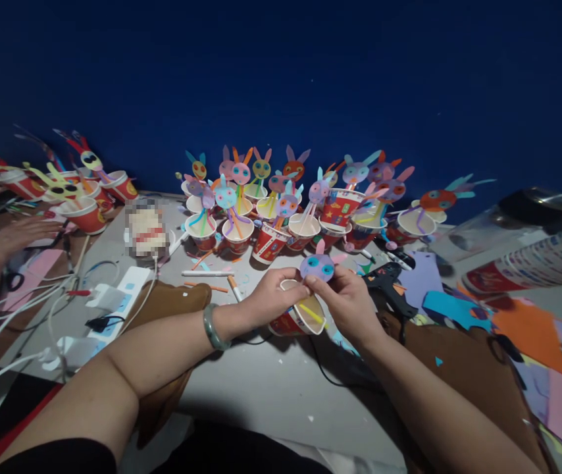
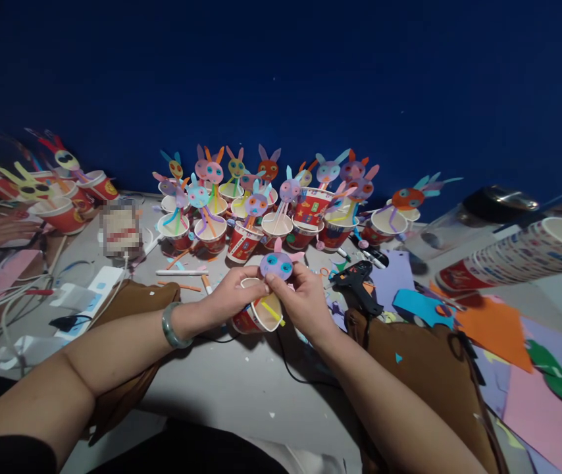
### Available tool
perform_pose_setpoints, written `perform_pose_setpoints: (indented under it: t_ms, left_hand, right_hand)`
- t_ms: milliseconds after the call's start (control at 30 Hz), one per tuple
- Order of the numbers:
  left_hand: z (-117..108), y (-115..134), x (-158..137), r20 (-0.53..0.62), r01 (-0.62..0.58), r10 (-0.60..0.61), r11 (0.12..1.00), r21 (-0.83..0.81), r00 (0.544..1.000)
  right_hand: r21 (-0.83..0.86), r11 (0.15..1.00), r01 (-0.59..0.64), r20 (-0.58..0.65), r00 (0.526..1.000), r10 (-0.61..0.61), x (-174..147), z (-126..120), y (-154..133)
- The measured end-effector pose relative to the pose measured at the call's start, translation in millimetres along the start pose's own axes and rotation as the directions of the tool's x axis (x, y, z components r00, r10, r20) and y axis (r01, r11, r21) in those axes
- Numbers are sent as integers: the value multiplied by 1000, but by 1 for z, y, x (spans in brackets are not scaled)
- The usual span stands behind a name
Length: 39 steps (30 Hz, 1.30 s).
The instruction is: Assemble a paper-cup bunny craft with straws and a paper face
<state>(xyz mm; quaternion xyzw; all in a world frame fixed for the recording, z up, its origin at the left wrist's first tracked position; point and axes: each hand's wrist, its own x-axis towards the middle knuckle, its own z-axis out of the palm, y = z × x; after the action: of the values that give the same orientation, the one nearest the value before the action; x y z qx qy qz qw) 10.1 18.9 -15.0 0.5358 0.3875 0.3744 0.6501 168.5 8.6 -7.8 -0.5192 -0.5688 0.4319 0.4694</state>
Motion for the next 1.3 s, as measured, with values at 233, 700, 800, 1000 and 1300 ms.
perform_pose_setpoints:
  t_ms: [233, 700, 800, 1000, 1300]
  left_hand:
    - [0, 0, 0, -9, -21, 21, 999, 27, 1000]
    - [2, 4, -1, -18, -10, 9, 998, -57, 1000]
    - [2, 5, 0, 9, 36, -35, 984, -177, 999]
    - [2, 7, -1, 14, 61, -59, 980, -189, 998]
    - [1, 1, 1, 1, 1, -1, 999, 35, 1000]
  right_hand:
    - [-26, 999, 40, -2, 999, -40, 0, 0, -3]
    - [30, 1000, -4, 9, 1000, 4, 1, 1, -2]
    - [76, 997, -8, 14, 1000, 7, 1, 2, -3]
    - [83, 996, -28, 20, 999, 26, 2, 1, -2]
    - [-55, 998, 28, -46, 998, -31, 0, 3, -8]
